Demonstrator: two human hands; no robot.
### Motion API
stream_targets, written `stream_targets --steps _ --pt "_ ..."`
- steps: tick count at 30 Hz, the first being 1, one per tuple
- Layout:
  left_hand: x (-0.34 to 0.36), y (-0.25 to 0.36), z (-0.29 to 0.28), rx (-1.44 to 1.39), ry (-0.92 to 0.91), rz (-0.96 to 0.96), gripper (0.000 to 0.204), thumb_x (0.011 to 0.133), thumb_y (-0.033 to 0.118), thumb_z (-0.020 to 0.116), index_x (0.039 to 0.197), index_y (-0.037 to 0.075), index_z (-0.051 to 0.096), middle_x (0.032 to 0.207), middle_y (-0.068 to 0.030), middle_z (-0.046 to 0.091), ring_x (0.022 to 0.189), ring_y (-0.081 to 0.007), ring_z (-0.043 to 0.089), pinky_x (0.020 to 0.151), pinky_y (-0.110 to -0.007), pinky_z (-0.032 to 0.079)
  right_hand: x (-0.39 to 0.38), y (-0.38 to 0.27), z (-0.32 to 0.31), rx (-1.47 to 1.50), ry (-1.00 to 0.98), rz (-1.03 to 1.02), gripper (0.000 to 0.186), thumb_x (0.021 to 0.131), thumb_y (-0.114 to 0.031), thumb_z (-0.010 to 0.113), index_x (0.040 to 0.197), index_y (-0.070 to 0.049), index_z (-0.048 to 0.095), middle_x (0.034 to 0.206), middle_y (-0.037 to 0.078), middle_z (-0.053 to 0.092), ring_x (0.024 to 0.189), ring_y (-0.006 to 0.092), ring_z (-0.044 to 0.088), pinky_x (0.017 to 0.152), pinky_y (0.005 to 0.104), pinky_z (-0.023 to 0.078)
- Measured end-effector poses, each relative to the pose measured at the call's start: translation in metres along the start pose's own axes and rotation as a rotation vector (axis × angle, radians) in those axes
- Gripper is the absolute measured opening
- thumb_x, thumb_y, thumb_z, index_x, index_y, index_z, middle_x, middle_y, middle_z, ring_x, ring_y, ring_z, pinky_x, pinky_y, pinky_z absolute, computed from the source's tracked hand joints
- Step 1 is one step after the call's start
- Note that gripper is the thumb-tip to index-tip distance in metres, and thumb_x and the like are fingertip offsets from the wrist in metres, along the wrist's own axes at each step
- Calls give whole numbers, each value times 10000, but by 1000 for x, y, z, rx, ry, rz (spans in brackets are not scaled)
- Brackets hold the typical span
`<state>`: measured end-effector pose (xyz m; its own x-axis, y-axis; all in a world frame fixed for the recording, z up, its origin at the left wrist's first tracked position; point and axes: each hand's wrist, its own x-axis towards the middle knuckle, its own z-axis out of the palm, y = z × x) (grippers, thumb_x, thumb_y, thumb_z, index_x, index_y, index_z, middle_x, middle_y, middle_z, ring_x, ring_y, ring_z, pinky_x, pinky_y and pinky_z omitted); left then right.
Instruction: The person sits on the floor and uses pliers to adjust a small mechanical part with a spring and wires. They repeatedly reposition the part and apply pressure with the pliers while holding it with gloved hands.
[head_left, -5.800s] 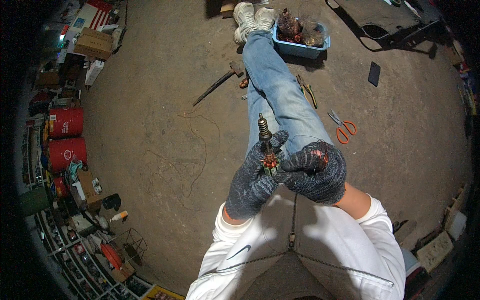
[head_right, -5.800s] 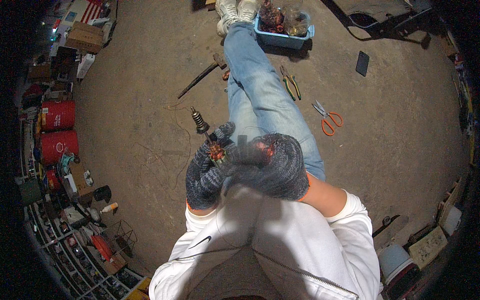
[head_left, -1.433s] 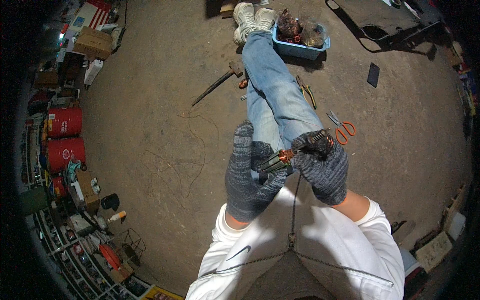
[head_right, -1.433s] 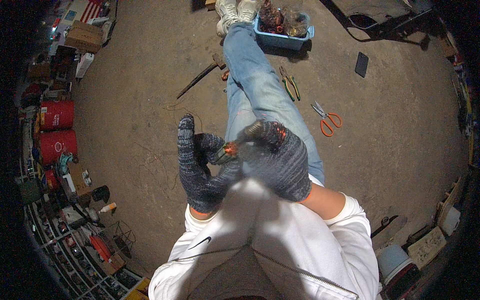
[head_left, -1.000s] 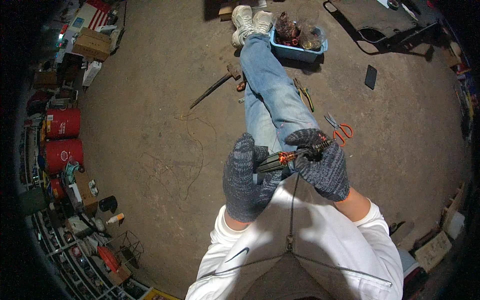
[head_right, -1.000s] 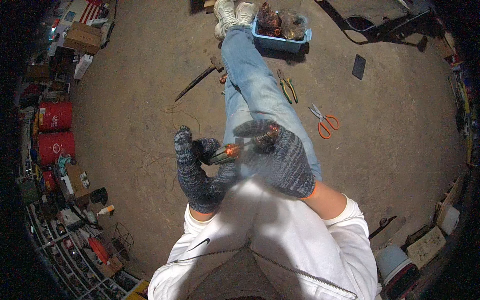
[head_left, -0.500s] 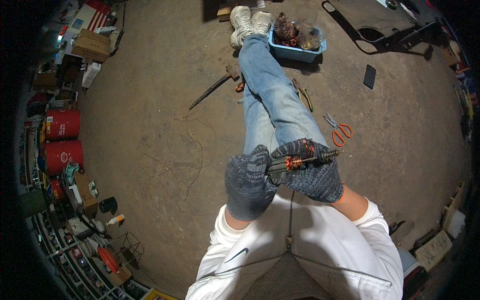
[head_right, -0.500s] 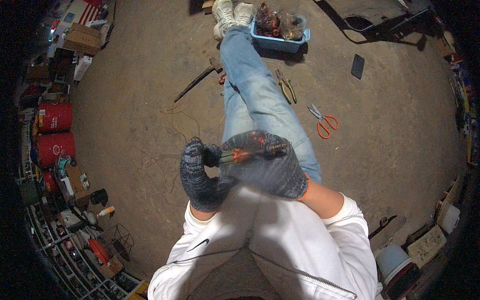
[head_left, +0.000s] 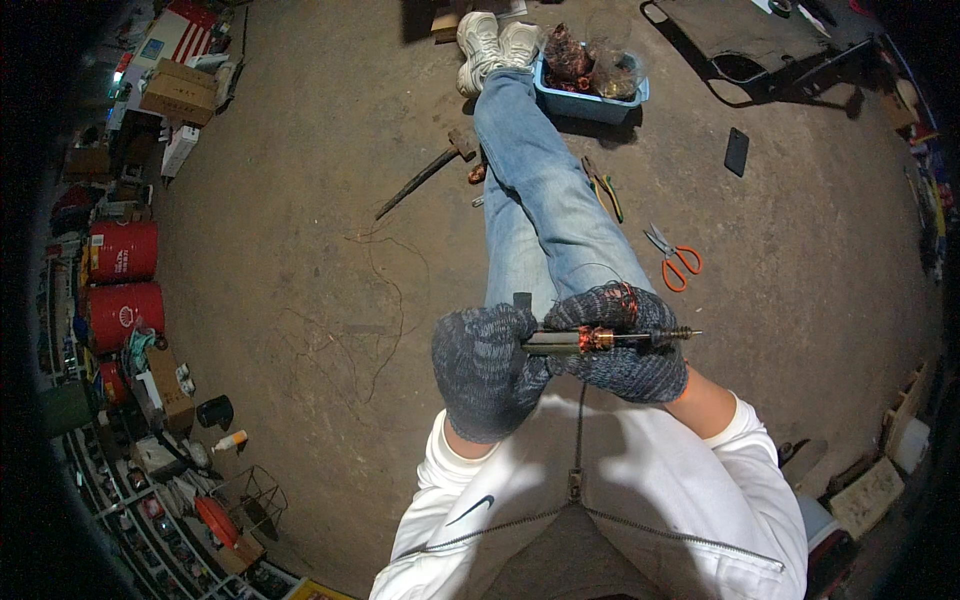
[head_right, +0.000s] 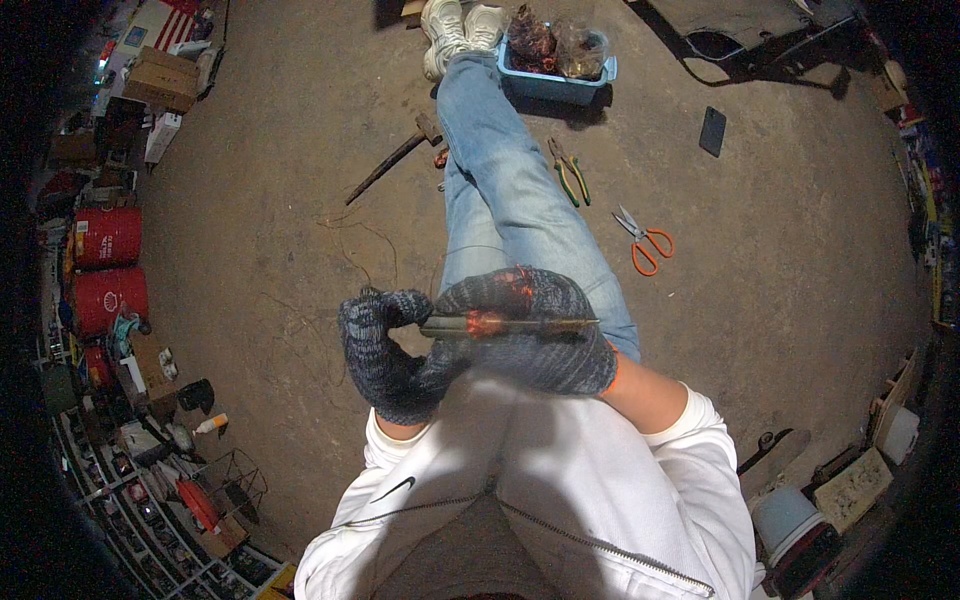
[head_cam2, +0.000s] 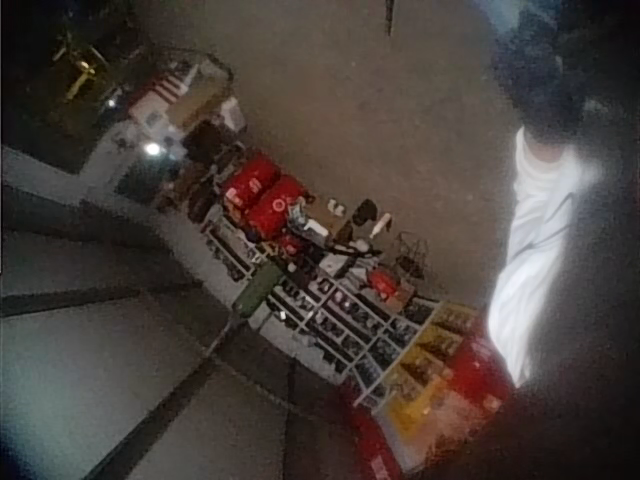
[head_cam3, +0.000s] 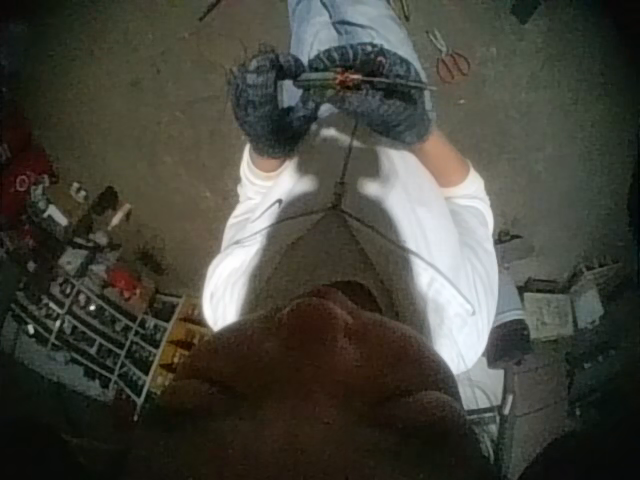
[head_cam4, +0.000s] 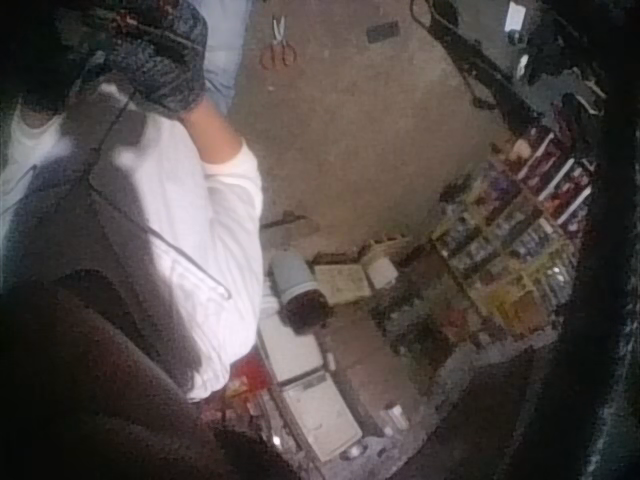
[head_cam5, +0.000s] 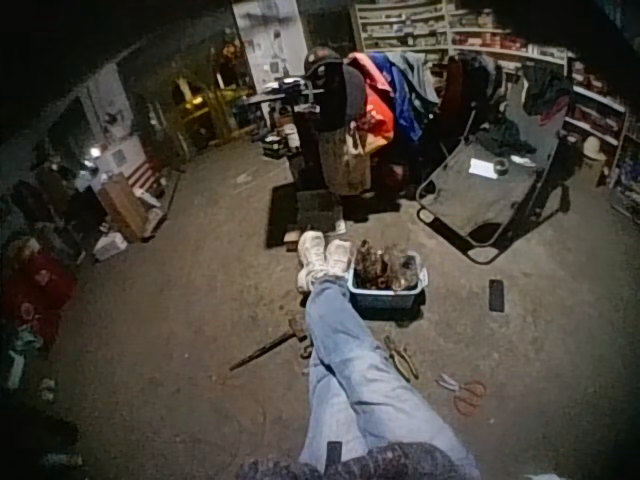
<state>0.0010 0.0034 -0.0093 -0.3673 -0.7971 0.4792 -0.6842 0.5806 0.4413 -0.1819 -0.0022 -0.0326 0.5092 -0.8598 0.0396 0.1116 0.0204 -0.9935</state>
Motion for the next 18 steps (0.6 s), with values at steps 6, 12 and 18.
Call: stream_targets --steps 6,12,18 --pt "10 8 -7 198 42 -15 539 632 498 709 860 32 563 798 -83 570 725 -260 509 704 -374 359 -3 15 -1 -618 127 -271 293 819 -123 585 1098 -51 533 1044 58 593 923 156 574 836 281 470" --pt "9 10 -11 273 -24 -21 550 632 521 698 860 37 569 801 -83 589 736 -258 516 738 -368 344 -3 11 -2 -27 142 24 269 795 -108 611 1038 -18 541 1025 109 594 900 154 576 805 279 489" --pt "9 9 -11 269 23 -5 539 629 509 709 851 38 569 775 -75 584 723 -249 516 733 -367 344 4 4 3 174 310 115 372 598 -249 775 873 -67 601 850 47 611 782 187 580 713 315 459"
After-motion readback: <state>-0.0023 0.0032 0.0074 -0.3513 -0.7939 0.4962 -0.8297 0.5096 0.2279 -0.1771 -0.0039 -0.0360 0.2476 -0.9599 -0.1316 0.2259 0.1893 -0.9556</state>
